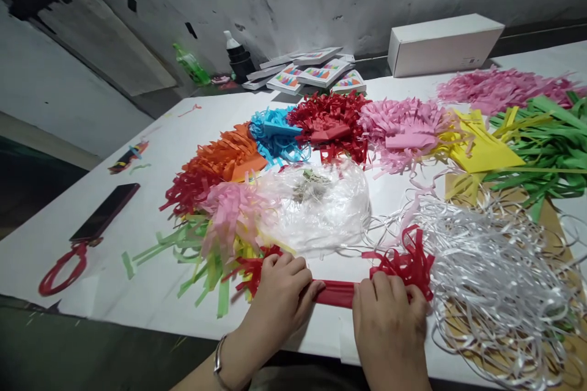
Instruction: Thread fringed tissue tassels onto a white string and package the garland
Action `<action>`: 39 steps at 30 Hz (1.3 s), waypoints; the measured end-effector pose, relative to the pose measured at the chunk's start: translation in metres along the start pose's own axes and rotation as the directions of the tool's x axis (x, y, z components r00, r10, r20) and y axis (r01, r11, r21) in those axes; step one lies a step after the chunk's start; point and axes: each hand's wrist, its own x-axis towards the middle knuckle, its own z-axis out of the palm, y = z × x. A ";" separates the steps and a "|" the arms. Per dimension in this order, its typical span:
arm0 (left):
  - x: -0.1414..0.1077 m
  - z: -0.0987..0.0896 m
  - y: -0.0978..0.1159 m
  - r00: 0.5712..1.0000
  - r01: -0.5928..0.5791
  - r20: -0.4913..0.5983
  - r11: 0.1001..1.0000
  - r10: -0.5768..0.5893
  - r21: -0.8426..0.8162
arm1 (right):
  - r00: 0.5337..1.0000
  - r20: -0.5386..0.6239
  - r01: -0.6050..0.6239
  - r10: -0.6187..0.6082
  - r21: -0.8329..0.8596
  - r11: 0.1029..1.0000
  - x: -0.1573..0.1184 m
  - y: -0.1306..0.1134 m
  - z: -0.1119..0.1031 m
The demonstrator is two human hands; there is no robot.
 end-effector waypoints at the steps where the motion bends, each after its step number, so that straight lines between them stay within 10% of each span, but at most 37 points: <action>1: 0.001 0.000 0.000 1.000 0.002 0.003 1.000 -0.002 0.003 | 1.000 -0.009 0.002 -0.002 -0.013 1.000 0.000 0.001 0.003; 9: 0.004 -0.006 0.003 0.999 0.014 0.047 1.000 -0.015 0.028 | 0.986 -0.167 -0.020 0.018 -0.010 1.000 -0.001 0.002 0.003; 16: 0.003 -0.006 0.004 0.999 0.035 0.024 0.999 -0.035 0.034 | 0.931 -0.154 0.365 -0.331 0.360 0.858 -0.003 -0.012 -0.002; 26: -0.020 0.000 0.004 0.937 -0.273 -0.262 0.951 0.231 -0.141 | 0.967 -0.112 0.254 -0.228 0.447 0.858 0.001 -0.019 0.004; 39: -0.025 -0.002 -0.005 0.985 -0.129 -0.149 0.932 0.082 -0.340 | 0.970 -0.061 0.238 -0.237 0.461 0.855 0.001 0.023 -0.001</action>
